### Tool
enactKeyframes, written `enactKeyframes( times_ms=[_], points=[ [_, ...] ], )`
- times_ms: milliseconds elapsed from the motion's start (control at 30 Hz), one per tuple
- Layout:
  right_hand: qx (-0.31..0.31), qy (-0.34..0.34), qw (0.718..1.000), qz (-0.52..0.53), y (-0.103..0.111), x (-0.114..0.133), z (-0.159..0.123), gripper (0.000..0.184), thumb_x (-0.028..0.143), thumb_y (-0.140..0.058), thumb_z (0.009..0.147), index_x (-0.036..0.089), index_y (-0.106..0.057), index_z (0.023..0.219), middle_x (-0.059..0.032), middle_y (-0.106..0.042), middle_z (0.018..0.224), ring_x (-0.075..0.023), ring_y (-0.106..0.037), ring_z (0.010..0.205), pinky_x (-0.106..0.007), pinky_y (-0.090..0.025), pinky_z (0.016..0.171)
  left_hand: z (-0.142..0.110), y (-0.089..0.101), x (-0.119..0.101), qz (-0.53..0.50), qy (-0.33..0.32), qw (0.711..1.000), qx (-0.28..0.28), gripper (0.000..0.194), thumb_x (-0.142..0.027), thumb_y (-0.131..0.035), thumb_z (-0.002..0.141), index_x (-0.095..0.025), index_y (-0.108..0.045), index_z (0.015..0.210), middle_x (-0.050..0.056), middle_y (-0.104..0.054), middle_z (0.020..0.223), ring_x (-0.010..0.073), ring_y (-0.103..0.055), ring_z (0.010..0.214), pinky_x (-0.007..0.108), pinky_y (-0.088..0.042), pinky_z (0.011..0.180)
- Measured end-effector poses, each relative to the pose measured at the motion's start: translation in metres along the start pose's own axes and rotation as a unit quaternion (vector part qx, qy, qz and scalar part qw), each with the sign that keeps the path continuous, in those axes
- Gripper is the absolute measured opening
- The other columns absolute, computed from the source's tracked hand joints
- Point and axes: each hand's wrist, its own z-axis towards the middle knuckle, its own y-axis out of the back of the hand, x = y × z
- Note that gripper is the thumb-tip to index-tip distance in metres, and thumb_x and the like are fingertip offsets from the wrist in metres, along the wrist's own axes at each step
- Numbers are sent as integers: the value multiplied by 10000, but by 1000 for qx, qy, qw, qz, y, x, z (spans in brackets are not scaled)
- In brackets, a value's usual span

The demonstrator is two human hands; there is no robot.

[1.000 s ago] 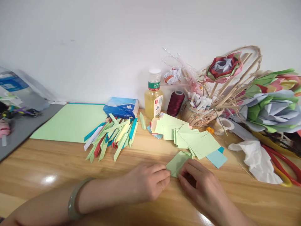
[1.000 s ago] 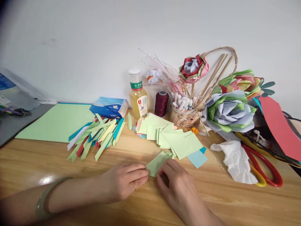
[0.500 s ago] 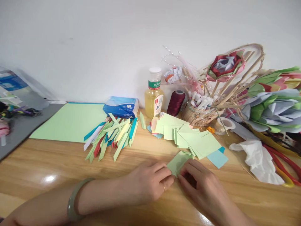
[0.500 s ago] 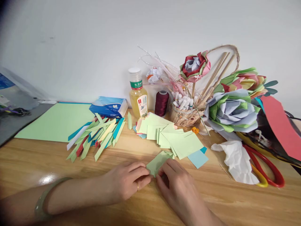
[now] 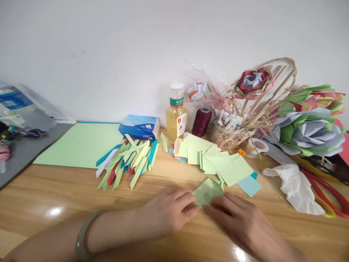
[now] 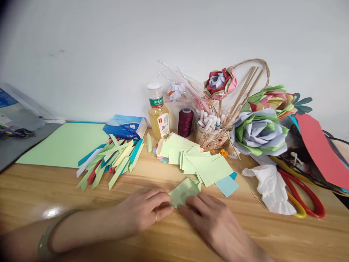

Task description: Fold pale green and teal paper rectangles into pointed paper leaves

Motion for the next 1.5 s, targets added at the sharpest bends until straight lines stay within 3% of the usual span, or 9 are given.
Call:
enactKeyframes(
  times_ms=[233,333,433,533,700,1000,1133,1367,1500],
  points=[
    [67,23,997,16,7,16,5,298,92,-376,882,149,-591,1081,-70,-609,814,-193,-555,710,-310,-459,599,4,10,5,45,-2,999,-18,103,-253,-496,936,-193,-575,962,34,-560,932,190,-521,915,347,-448,840],
    [65,-17,997,31,10,33,12,273,200,-487,875,158,-582,1127,-68,-643,927,-208,-585,822,-321,-499,719,4,11,3,51,14,999,3,126,-223,-490,934,-171,-566,1021,53,-559,973,202,-514,966,330,-462,825],
    [60,-33,997,37,13,42,16,431,325,-606,825,143,-544,1211,-93,-642,1068,-233,-588,932,-330,-499,805,3,8,0,15,6,1000,7,135,-213,-447,953,-165,-568,991,48,-568,991,175,-519,964,302,-453,850],
    [50,-35,995,85,12,36,14,238,285,-536,879,192,-605,1087,-57,-664,977,-196,-606,867,-296,-506,753,3,8,-1,-14,-14,1000,-9,181,-204,-412,970,-165,-578,912,31,-586,913,141,-541,884,285,-447,844],
    [-69,-180,979,68,2,11,8,215,258,-406,942,217,-613,986,-52,-643,879,-178,-617,773,-296,-500,643,4,14,7,-12,-87,995,-47,183,-148,-417,961,-123,-594,1002,37,-647,966,164,-552,945,325,-425,896],
    [-27,-276,957,88,-10,10,11,91,277,-522,875,242,-594,832,8,-613,758,-153,-603,633,-264,-453,519,3,16,19,11,-122,992,-34,254,-171,-380,980,-155,-589,1122,17,-625,1184,187,-494,1137,387,-326,1045],
    [-53,-255,961,92,-11,12,11,90,248,-505,886,226,-582,844,6,-605,740,-142,-589,615,-252,-446,516,1,15,19,18,-126,991,-34,262,-168,-385,973,-160,-592,1134,15,-620,1203,197,-487,1162,400,-338,1043],
    [-89,-76,993,23,-9,9,7,203,145,-429,919,182,-624,880,-38,-604,758,-159,-563,689,-267,-447,601,1,16,19,21,-125,991,-34,242,-169,-417,964,-170,-599,1124,1,-643,1149,197,-495,1159,405,-338,1051],
    [-71,-40,997,-3,-8,10,4,218,132,-414,929,148,-631,916,-59,-595,778,-178,-542,718,-286,-440,605,2,16,17,21,-123,991,-37,222,-162,-441,954,-158,-599,1111,13,-645,1128,190,-497,1159,403,-331,1056]
  ],
)
